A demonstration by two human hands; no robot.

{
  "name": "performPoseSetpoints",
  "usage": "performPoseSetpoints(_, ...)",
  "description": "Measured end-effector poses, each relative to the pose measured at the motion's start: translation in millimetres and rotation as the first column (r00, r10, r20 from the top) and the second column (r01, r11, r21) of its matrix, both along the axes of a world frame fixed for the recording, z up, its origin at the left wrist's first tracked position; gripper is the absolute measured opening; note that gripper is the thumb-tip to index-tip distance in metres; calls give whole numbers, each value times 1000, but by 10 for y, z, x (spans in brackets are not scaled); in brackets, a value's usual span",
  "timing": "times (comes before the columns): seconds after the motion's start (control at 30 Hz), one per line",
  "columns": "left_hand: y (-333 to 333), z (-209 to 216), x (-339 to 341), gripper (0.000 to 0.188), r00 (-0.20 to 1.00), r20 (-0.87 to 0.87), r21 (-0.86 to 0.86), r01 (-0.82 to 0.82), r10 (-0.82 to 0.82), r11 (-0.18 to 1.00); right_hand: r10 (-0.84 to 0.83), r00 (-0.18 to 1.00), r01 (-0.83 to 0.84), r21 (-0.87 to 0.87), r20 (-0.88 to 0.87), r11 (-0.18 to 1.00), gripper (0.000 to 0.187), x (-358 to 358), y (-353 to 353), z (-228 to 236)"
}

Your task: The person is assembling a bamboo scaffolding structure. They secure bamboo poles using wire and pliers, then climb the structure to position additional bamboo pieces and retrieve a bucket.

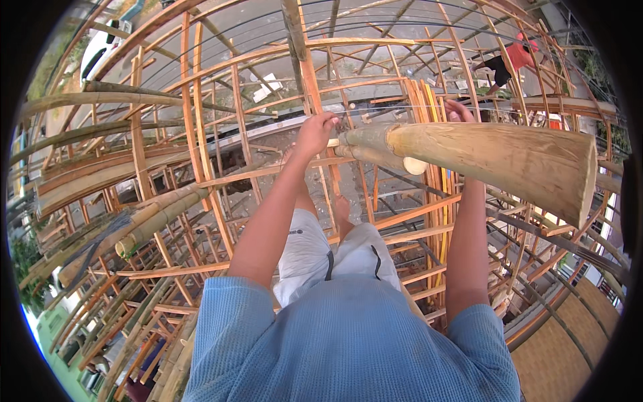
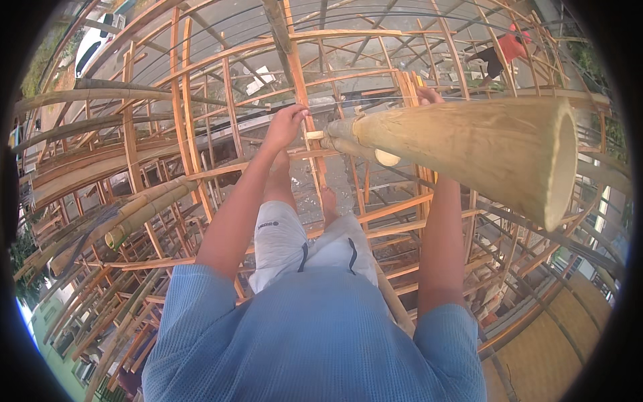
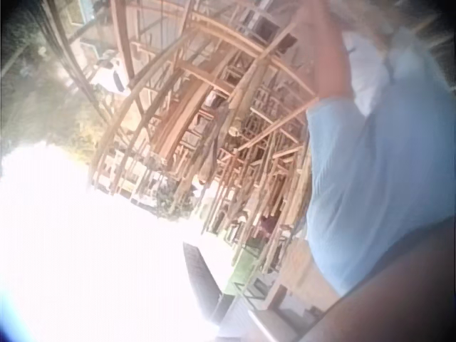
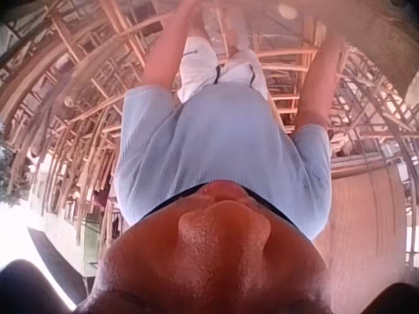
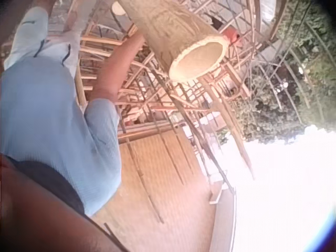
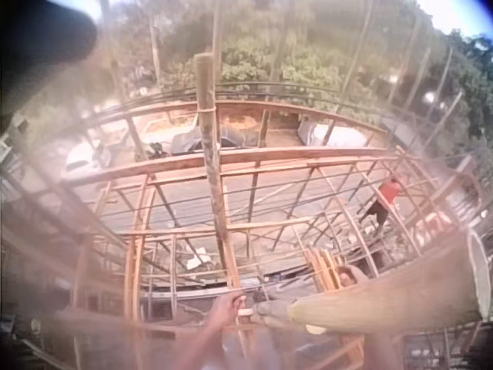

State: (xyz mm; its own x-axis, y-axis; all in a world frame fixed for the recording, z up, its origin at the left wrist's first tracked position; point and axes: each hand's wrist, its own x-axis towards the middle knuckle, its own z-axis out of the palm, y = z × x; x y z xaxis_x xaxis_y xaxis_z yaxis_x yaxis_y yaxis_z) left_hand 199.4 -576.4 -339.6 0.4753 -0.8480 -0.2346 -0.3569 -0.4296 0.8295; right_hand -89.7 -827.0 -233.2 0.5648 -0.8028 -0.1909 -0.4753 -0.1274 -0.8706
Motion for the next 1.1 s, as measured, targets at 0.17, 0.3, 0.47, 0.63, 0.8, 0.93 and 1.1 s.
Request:
performPoseSetpoints(0.17, -567, -509, -22, 28, 948, -238, -134, 185, -213, 974, 476, 737, -617, -191, -479, 764, 51, 643, 42, -1236)
performPoseSetpoints(0.3, -623, -950, -120, 28, 945, -267, -169, 146, -188, 975, 384, 878, -167, 570, -286, 805, 50, 315, -58, -1851)
performPoseSetpoints(0.47, -486, -1178, -394, 38, 926, -376, 81, -4, 35, 997, -589, 792, 181, 861, 158, 474, 54, -515, 370, -2184)
performPoseSetpoints(0.63, -272, -1307, -545, 54, 884, -461, 98, -27, 70, 995, -807, 563, 260, 887, 181, 380, 60, -369, 1021, -2345)
performPoseSetpoints(0.8, -264, -1169, -1005, 54, 884, -415, 29, -223, 215, 974, -744, 655, 327, 838, 132, 437, 64, -256, 1103, -2265)
performPoseSetpoints(0.93, -443, -1050, -1350, 57, 812, -384, 35, -463, 440, 885, -737, 662, 403, 764, 137, 504, 62, -223, 1178, -2156)
performPoseSetpoints(1.1, -503, -990, -1456, 55, 795, -393, 6, -500, 462, 866, -872, 454, 170, 942, 185, 289, 60, -633, 1087, -2394)
